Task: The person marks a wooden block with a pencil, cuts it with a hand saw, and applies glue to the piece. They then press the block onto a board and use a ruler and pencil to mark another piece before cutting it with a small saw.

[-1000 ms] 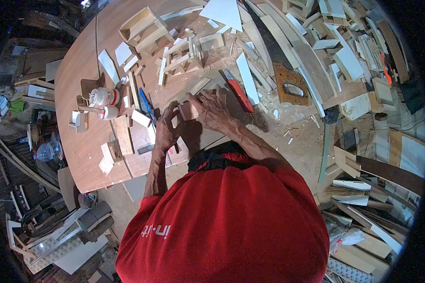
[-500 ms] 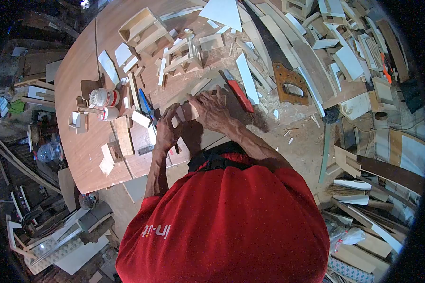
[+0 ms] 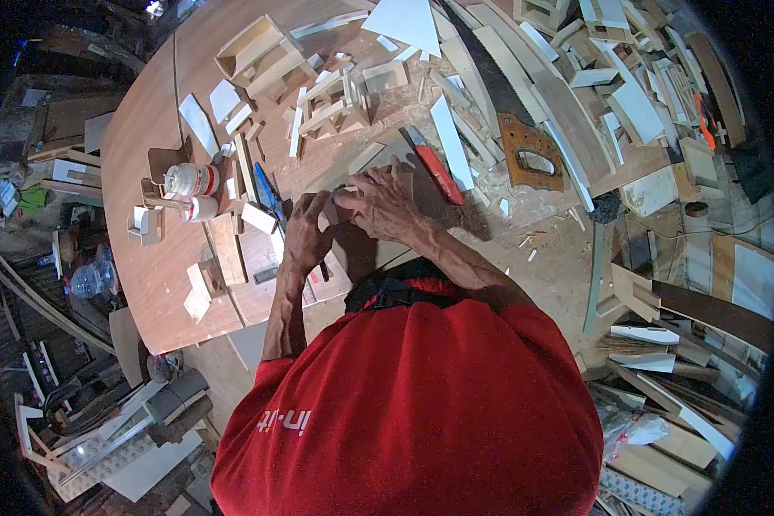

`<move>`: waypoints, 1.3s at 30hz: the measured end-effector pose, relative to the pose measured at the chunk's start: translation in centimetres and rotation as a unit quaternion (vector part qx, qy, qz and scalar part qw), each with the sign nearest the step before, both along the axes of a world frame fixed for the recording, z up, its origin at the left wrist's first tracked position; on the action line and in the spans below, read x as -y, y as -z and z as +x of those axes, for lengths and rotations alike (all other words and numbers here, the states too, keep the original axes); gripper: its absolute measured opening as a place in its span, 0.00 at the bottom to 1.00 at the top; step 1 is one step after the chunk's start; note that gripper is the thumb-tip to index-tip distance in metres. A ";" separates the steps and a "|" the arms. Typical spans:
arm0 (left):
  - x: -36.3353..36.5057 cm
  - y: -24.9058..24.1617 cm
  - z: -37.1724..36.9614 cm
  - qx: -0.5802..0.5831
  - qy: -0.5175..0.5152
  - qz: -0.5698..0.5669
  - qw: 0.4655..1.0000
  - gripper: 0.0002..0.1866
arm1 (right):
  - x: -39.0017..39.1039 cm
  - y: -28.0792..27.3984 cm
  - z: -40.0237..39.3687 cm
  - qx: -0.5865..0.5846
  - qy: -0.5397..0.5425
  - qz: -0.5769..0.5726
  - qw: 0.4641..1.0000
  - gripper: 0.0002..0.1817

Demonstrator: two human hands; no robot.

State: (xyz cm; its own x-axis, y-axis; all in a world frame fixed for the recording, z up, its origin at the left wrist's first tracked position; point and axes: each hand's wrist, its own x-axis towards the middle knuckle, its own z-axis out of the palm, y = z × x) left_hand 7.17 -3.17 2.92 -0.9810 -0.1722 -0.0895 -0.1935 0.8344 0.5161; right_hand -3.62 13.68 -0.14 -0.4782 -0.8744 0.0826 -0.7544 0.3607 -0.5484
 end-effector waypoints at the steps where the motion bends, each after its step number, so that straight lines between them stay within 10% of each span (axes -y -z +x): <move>1: -0.2 -0.2 -0.1 0.000 0.000 0.000 1.000 0.34 | 0.0 0.1 0.1 -0.015 -0.004 -0.005 1.000 0.23; 15: -0.9 0.1 -0.1 -0.018 -0.131 0.228 0.965 0.33 | 0.2 0.5 0.4 -0.006 0.000 -0.027 1.000 0.20; 24: -0.4 0.5 0.2 -0.070 -0.012 0.020 0.997 0.34 | 0.0 0.5 0.4 -0.009 0.008 -0.005 1.000 0.23; 39: -0.4 0.1 0.7 -0.059 -0.008 0.050 0.997 0.35 | 0.1 0.7 0.3 0.011 0.018 -0.021 1.000 0.28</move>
State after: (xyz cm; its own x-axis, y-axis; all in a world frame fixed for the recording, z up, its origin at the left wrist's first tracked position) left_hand 7.85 -2.81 2.82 -0.9829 -0.1839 0.0087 -0.1396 0.7753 0.6160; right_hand -3.32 13.61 -0.86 -0.5105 -0.8531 0.1073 -0.7293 0.3635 -0.5796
